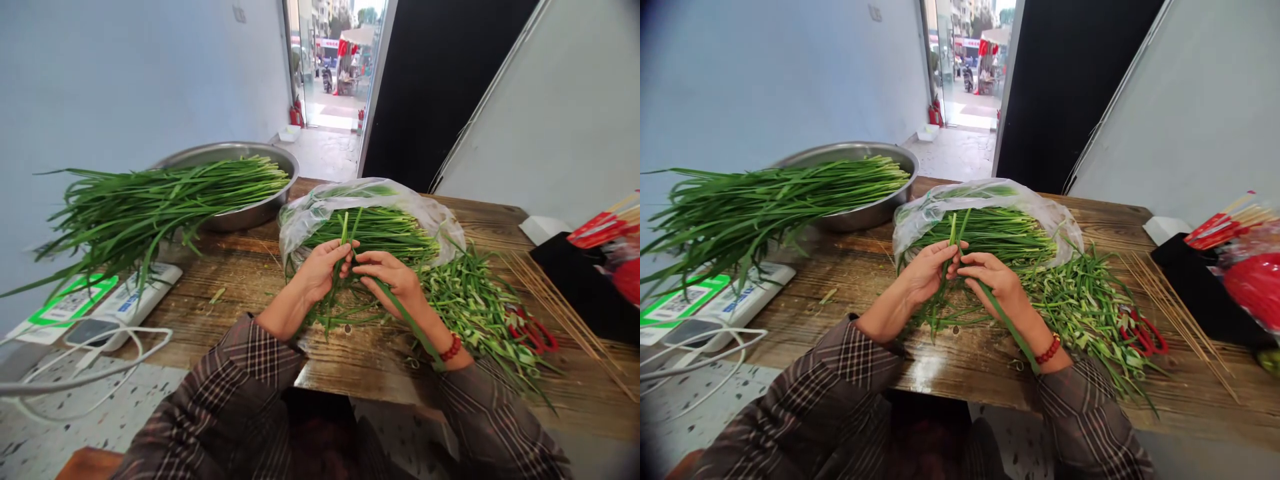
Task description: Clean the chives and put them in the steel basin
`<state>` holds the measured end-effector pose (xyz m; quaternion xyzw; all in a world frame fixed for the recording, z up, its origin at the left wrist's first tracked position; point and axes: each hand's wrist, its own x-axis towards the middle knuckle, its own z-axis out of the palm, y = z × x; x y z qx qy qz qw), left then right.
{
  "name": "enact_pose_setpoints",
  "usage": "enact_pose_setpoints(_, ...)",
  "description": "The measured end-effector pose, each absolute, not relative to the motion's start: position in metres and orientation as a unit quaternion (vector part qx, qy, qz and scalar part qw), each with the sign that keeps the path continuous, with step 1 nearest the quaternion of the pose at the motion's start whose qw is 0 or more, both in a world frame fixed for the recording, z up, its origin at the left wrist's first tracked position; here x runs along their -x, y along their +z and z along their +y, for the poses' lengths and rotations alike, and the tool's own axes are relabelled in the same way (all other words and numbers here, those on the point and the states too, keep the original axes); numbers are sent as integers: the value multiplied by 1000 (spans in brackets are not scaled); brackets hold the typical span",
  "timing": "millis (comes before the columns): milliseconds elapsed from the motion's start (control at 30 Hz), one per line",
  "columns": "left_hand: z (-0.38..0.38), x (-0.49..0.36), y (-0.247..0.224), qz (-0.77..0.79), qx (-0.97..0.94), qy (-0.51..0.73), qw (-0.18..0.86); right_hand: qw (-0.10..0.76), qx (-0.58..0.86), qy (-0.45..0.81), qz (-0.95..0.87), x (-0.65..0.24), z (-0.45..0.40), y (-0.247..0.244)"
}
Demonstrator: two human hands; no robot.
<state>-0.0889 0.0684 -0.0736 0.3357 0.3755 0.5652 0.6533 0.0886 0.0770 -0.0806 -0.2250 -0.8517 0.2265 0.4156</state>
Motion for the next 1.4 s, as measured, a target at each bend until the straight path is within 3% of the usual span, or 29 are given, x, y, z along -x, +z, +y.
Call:
enact_pose_setpoints(200,71,95,-69,371,-326,607,622,397,247,468,-750,-93,78,-82)
enact_pose_setpoints(333,78,107,-63,366,-287,662,587,308,279,680,-604,-94,79,-88)
enact_pose_setpoints(433,82,114,-62,372,-266,686,566,257,287,731,-563,-93,78,-89)
enact_pose_setpoints(867,88,136,-56,375,-195,756,500,182,315,618,-697,-106,88,-91)
enact_pose_setpoints(1100,88,135,-55,361,-186,765,500,294,364,399,-789,-105,92,-93)
enact_pose_setpoints(1400,85,117,-56,355,-214,752,512,220,315,421,-822,-83,75,-93)
